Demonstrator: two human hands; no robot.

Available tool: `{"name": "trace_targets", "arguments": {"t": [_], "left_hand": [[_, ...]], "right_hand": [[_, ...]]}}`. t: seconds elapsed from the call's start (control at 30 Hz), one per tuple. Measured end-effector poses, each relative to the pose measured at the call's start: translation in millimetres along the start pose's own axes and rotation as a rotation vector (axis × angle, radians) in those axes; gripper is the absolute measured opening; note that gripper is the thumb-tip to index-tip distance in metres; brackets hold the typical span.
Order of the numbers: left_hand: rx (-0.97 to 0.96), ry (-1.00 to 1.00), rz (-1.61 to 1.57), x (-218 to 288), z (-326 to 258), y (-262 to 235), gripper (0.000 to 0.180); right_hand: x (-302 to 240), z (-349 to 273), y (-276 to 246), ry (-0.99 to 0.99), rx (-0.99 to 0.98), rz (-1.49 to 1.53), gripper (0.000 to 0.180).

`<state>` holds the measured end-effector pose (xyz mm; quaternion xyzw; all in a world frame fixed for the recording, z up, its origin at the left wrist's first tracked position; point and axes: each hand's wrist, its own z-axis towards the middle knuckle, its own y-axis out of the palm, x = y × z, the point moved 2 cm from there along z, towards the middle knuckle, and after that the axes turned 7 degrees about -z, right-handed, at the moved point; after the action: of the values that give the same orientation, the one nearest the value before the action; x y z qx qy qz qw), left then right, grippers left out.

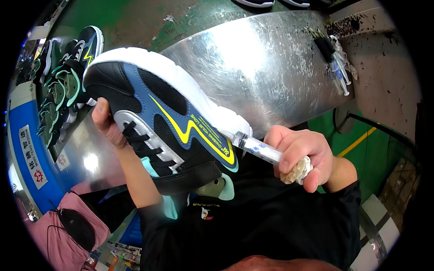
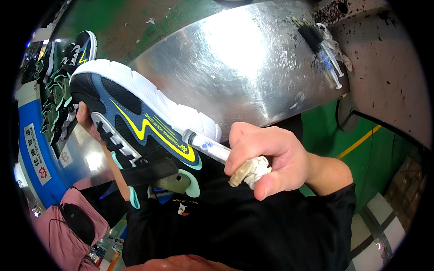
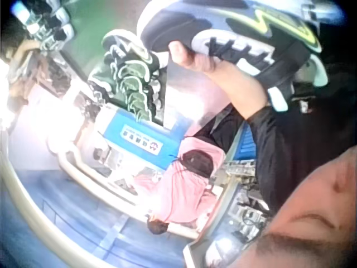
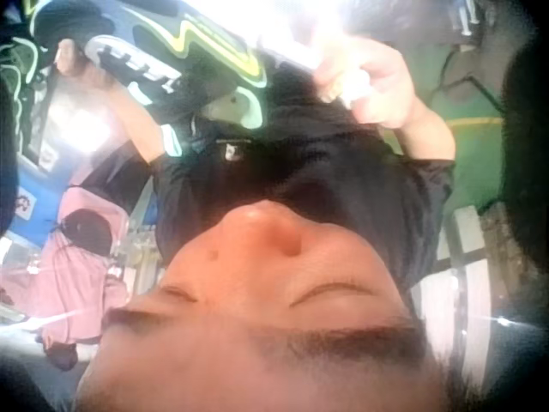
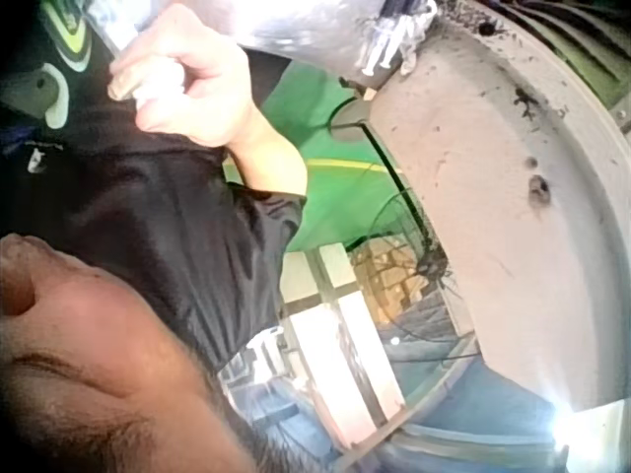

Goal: The person injects a clear liquid into the seams of several black and teal sneakers using a syringe. They handle each shoe one at a time, rotate it to access different edges, and place it back on the metal table after injection. The person refills the syringe from a white bottle and wipes the needle with a cloth between uses.

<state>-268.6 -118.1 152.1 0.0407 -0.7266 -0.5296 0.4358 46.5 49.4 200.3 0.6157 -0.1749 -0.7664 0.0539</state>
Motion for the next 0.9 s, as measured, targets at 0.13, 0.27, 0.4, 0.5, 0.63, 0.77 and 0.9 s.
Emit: {"name": "trace_targets", "arguments": {"t": [0.13,0.27,0.4,0.5,0.63,0.77,0.9], "left_hand": [[0.176,0.045,0.01,12.6,5.8,-25.2,0.044],[0.087,-0.12,-0.13,4.1,7.5,-17.5,0.045],[0.092,-0.199,-0.092,-9.5,8.5,-2.7,0.046],[0.127,-0.22,-0.035,-3.8,-4.3,6.0,0.046],[0.188,-0.292,0.093,1.5,-18.4,14.1,0.047],[0.287,-0.315,0.23,19.2,-35.8,-6.3,0.054],[0.316,-0.343,0.266,43.0,-70.6,-24.3,0.053]], "right_hand": [[4.0,-16.4,1.8,-0.036,-0.009,-0.008,0.048],[10.4,-31.9,0.4,-0.056,0.042,-0.035,0.047],[20.1,-44.8,-1.1,-0.068,0.116,-0.024,0.046],[22.5,-46.8,-2.1,-0.074,0.089,-0.033,0.046],[24.7,-50.5,-0.1,0.0,0.143,0.011,0.044],[31.1,-47.6,-1.5,-0.073,0.142,-0.052,0.044],[36.2,-40.0,-3.4,-0.131,0.08,-0.131,0.038]]}}
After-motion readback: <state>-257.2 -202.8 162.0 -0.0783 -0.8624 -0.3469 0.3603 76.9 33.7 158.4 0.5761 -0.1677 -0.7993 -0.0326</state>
